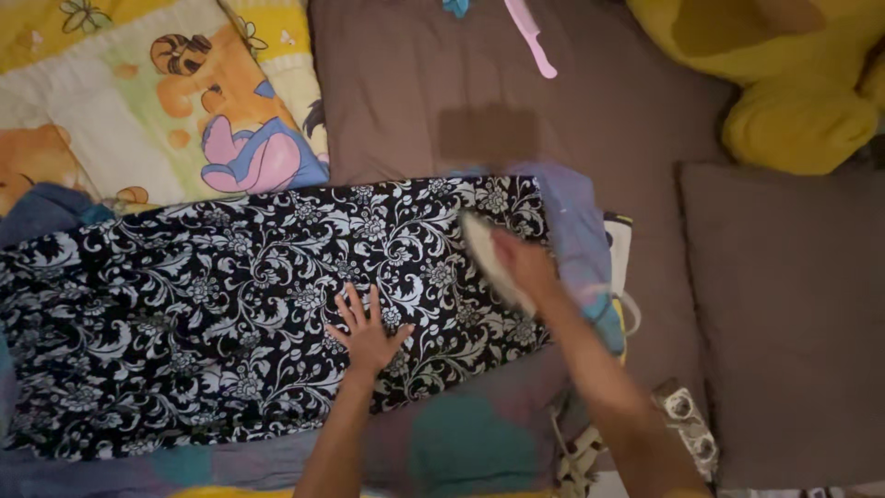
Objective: The person irons a black and white patterned garment on a bed using a pink electric iron. They repeatedly smooth the fabric, adjust its position, and iron different sections before folding the garment at the end.
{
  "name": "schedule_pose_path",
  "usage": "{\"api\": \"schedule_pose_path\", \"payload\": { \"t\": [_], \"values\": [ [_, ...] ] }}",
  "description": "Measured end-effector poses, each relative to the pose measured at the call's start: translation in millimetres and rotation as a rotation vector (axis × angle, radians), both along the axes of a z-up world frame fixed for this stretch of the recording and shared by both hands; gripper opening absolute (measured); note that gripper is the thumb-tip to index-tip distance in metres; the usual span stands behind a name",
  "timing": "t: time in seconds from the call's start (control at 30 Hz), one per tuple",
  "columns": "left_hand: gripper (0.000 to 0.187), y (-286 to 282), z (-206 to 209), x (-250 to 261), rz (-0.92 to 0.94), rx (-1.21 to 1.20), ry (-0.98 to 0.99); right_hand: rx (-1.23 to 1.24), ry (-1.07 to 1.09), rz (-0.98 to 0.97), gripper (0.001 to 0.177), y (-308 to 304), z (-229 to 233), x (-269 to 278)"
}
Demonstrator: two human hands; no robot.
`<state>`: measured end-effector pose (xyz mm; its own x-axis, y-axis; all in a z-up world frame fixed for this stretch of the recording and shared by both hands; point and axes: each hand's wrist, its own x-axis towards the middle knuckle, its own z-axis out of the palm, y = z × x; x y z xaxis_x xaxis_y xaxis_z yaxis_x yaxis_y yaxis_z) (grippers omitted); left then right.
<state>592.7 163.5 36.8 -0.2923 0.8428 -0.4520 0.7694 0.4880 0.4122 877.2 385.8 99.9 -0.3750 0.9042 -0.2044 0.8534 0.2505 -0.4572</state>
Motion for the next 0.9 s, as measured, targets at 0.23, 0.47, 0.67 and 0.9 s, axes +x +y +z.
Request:
{"api": "schedule_pose_path", "payload": {
  "t": [0.23, 0.47, 0.67, 0.9],
  "values": [
    [0.124, 10, 13, 0, -0.003, -0.108, -0.003, 0.207, -0.3, 0.066, 0.042, -28, 3, -8],
    [0.125, 15, 16, -2, -0.02, -0.188, -0.021, 0.258, -0.286, -0.158, 0.027, 75, -16, -42],
    [0.087, -15, 6, -19, 0.055, 0.356, 0.089, -0.621, 0.037, -0.351, 0.041, -51, 3, -42],
    [0.076, -49, 1, -71, 0.133, 0.27, 0.236, 0.245, -0.23, 0.601, 0.047, -113, 2, -111]
  ]
}}
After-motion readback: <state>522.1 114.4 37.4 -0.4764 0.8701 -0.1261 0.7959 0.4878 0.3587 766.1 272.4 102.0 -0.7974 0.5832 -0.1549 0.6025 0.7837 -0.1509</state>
